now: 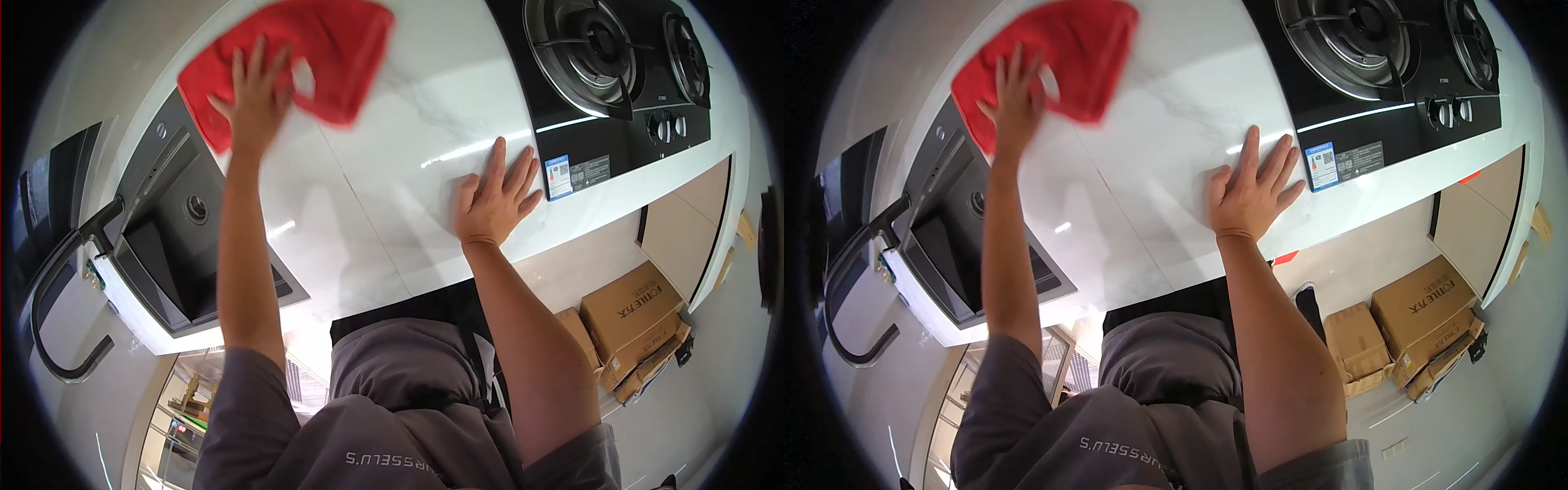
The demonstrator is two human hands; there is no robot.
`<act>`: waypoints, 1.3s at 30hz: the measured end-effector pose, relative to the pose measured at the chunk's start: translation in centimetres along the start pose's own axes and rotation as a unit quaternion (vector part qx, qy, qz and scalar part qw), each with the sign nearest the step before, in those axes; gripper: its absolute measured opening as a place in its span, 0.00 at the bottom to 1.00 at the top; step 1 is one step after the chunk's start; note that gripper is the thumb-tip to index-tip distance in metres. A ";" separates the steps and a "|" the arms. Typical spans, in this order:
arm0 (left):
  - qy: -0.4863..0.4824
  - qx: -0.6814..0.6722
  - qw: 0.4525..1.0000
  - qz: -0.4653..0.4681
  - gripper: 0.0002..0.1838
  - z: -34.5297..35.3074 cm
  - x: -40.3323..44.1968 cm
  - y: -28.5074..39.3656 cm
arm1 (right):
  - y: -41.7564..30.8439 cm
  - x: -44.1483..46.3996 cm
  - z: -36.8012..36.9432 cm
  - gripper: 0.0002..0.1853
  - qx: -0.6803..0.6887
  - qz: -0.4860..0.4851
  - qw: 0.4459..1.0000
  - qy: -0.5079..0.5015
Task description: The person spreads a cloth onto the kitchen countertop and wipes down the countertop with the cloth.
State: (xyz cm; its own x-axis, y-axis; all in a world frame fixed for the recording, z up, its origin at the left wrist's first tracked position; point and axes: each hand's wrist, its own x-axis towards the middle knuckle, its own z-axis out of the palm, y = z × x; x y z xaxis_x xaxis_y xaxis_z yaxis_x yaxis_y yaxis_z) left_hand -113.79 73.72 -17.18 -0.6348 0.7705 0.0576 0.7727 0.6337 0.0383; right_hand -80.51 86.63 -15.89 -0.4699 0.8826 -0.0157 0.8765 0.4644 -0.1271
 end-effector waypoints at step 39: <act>-0.024 -0.009 1.000 -0.003 0.31 -1.3 10.4 3.3 | -0.2 0.1 -0.4 0.38 0.001 0.009 1.000 -0.026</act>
State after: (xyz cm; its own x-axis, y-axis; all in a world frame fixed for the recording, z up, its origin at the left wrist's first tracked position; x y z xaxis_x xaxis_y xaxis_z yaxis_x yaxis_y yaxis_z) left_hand -117.85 83.74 -15.16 -0.6389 0.7692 0.0086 0.7683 0.6375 0.0566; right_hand -80.67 86.70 -15.47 -0.4595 0.8855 -0.0686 0.8843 0.4489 -0.1288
